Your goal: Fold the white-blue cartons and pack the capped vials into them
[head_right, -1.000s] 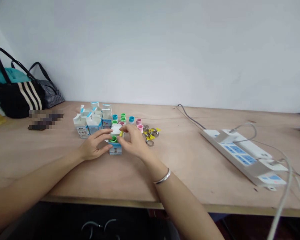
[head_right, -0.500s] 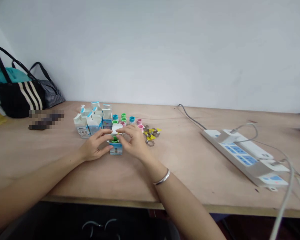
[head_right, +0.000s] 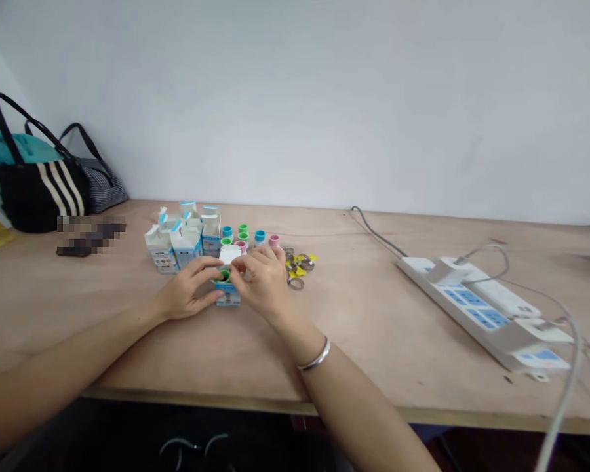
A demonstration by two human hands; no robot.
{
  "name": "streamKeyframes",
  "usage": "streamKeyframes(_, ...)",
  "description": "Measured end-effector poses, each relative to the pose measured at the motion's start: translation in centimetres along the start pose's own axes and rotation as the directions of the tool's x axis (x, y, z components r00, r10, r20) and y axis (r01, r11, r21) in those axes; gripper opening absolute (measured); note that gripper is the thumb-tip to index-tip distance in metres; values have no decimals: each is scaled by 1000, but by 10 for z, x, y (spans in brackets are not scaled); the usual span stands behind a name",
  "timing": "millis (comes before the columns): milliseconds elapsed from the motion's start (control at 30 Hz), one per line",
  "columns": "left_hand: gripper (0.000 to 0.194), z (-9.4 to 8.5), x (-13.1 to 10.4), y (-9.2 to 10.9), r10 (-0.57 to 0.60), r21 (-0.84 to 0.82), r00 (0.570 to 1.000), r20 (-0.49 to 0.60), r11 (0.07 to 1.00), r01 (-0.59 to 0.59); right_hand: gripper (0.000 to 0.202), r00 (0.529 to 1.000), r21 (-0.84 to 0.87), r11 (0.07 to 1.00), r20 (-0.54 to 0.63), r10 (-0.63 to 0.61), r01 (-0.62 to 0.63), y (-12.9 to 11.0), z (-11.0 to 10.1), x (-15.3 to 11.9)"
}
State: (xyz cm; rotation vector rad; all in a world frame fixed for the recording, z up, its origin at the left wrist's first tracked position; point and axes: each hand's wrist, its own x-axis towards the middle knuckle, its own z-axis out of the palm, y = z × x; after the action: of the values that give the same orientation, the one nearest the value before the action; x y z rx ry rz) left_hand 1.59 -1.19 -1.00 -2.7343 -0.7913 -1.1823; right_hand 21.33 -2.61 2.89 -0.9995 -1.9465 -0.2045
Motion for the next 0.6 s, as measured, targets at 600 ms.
streamKeyframes(600, 45, -2, -8, 6, -162, 26, 951, -265, 984, 175, 21, 929, 371, 853, 196, 315, -367, 23, 0, -2)
